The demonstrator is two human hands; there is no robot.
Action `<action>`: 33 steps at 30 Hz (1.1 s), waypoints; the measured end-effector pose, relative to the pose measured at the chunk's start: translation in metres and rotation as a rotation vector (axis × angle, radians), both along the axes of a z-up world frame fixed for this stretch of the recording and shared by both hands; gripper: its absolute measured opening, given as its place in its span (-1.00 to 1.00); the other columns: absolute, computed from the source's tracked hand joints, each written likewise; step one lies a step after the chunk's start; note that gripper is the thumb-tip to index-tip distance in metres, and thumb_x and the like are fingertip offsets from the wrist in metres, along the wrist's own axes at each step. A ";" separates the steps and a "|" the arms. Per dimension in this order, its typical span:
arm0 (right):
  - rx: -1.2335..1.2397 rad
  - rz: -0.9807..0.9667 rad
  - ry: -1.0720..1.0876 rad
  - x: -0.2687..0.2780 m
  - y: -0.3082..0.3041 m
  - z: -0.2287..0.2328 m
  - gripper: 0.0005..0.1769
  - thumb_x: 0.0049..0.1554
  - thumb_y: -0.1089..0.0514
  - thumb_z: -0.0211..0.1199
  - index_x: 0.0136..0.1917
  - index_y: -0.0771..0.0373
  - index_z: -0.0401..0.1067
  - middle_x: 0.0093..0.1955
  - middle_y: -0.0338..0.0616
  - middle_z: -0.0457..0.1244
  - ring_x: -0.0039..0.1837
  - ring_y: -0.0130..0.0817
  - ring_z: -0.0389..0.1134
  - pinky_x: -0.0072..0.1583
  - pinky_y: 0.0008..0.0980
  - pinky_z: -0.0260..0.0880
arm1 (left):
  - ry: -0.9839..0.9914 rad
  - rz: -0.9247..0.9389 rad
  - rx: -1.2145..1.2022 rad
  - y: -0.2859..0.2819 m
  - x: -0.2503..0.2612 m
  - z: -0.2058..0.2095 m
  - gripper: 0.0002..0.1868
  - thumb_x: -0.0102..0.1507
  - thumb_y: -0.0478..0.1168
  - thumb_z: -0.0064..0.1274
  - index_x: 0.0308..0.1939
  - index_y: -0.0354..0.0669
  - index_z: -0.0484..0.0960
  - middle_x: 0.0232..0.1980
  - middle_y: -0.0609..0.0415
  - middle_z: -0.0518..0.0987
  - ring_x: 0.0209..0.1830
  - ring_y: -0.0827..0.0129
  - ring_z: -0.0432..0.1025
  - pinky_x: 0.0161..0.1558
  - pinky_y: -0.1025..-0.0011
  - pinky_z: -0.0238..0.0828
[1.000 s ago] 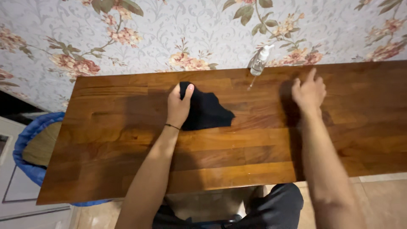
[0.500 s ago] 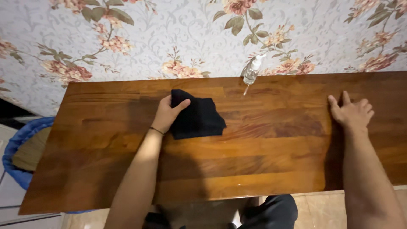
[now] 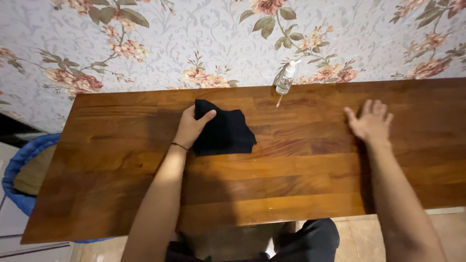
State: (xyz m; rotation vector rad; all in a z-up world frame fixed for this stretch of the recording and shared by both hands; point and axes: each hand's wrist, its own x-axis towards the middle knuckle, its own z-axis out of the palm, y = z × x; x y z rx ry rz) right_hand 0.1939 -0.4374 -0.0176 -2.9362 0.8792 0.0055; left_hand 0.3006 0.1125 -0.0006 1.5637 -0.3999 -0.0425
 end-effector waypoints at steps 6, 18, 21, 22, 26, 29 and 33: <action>-0.078 0.368 -0.101 0.012 0.114 -0.008 0.09 0.27 -0.53 -0.31 0.62 0.46 -0.18 0.69 0.29 -0.30 0.69 0.10 -0.34 0.58 0.07 -0.31 | -0.056 0.021 0.041 0.000 0.000 -0.001 -0.77 0.30 -0.18 0.21 -0.12 -0.30 0.68 -0.20 0.14 0.68 -0.20 0.52 0.51 -0.10 0.48 0.48; 0.356 0.787 -0.515 -0.013 0.294 0.078 -0.65 0.20 -0.07 0.20 0.02 0.20 0.61 0.00 0.02 0.43 0.06 0.04 0.45 0.11 -0.11 0.45 | 0.089 -0.075 -0.126 0.006 -0.007 -0.002 -0.74 0.32 -0.21 0.07 0.00 -0.31 0.65 -0.07 0.15 0.66 -0.07 0.49 0.50 0.03 0.47 0.43; 0.440 0.868 -0.561 -0.012 0.282 0.067 -0.74 0.21 0.06 0.25 0.01 0.28 0.59 0.02 0.02 0.43 0.10 0.00 0.45 0.16 -0.18 0.44 | 0.039 -0.121 -0.153 0.005 -0.009 -0.001 -0.74 0.34 -0.22 0.07 0.03 -0.33 0.62 -0.05 0.13 0.64 -0.05 0.47 0.48 0.05 0.44 0.43; 0.465 0.810 -0.529 -0.011 0.279 0.066 -0.76 0.21 0.09 0.27 0.01 0.28 0.60 0.01 0.02 0.43 0.10 -0.02 0.45 0.17 -0.20 0.43 | 0.036 -0.120 -0.156 0.002 -0.010 0.001 -0.74 0.34 -0.22 0.07 0.03 -0.33 0.62 -0.05 0.13 0.64 -0.05 0.47 0.48 0.05 0.44 0.43; 0.592 0.774 -0.569 -0.020 0.283 0.059 -0.72 0.22 0.08 0.24 0.08 0.31 0.56 0.07 0.01 0.43 0.12 -0.09 0.47 0.15 -0.26 0.43 | 0.001 -0.098 -0.145 -0.009 -0.027 0.017 -0.69 0.35 -0.18 0.08 0.09 -0.33 0.59 -0.02 0.11 0.65 -0.01 0.45 0.50 0.08 0.45 0.45; 0.700 0.794 -0.612 -0.021 0.285 0.048 -0.59 0.26 -0.01 0.19 0.20 0.33 0.53 0.13 -0.03 0.44 0.19 -0.21 0.48 0.24 -0.30 0.42 | 0.037 -0.258 -0.286 -0.016 -0.052 0.031 -0.56 0.40 -0.05 0.01 0.23 -0.31 0.55 0.13 0.01 0.61 0.07 0.43 0.51 0.15 0.46 0.45; 1.522 0.893 -0.451 -0.024 0.282 0.025 -0.18 0.21 -0.29 0.18 0.47 0.38 0.28 0.34 0.01 0.34 0.31 -0.25 0.37 0.34 -0.28 0.35 | 0.073 -0.618 -0.365 -0.043 -0.083 0.040 -0.37 0.45 0.20 -0.13 0.24 -0.34 0.48 0.65 0.09 0.09 0.21 0.34 0.53 0.19 0.35 0.55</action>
